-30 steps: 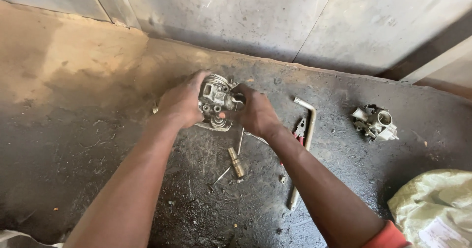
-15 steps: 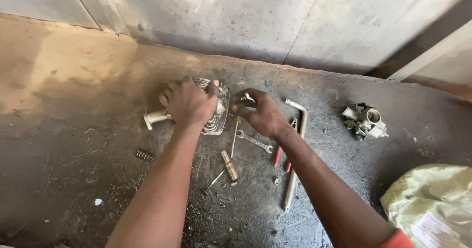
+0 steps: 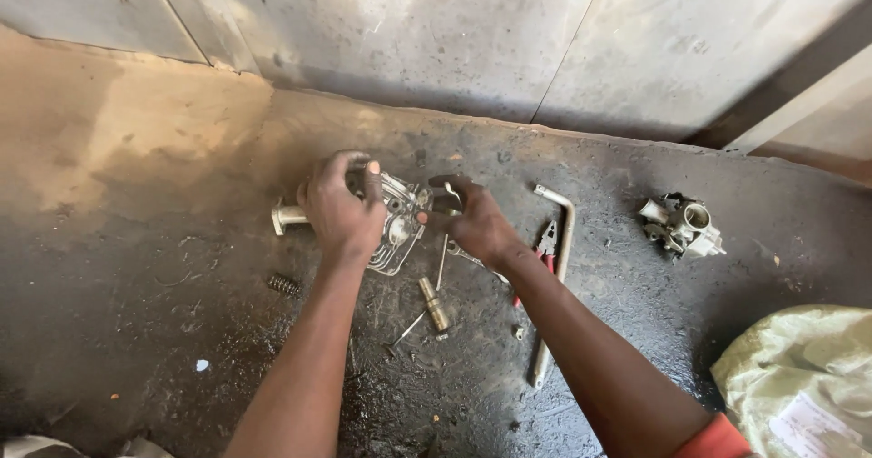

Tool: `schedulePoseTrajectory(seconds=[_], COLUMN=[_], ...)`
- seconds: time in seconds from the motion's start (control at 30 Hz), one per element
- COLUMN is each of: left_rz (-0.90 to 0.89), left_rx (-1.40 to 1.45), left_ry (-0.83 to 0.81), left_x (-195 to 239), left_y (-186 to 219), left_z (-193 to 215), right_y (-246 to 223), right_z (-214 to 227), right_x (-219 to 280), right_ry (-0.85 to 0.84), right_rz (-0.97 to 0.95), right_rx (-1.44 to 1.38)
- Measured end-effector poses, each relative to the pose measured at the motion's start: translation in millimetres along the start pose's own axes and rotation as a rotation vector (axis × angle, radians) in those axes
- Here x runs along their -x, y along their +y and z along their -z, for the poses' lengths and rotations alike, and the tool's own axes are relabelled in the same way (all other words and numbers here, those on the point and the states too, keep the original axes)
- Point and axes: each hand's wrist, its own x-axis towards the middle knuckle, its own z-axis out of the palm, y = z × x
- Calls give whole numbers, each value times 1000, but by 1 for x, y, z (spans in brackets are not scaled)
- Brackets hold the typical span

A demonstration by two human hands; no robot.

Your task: Tightening or loosening bolts on a motorcycle engine component using a wrench.

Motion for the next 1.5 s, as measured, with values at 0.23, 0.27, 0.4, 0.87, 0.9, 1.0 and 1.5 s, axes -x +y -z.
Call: schedulePoseTrajectory(seconds=[0.23, 0.27, 0.4, 0.87, 0.9, 1.0, 1.5], left_rz=[67, 96, 137, 204, 234, 235, 75], left_rx=[229, 234, 410, 565, 558, 445, -15], left_ry=[-35, -74, -172, -299, -274, -279, -298], left_x=[10, 11, 11, 17, 18, 26, 5], left_y=[21, 22, 41, 27, 18, 13, 43], left_z=[41, 47, 77, 83, 76, 77, 104], right_y=[0, 4, 8, -44, -46, -33, -46], right_z=[-11, -11, -17, -10, -11, -8, -25], right_x=[8, 10, -4, 27, 27, 24, 17], right_ry=[15, 59, 200, 137, 131, 135, 96], right_rz=[-136, -141, -125, 78, 67, 73, 72], right_rx=[-347, -354, -288, 346, 449, 539, 725])
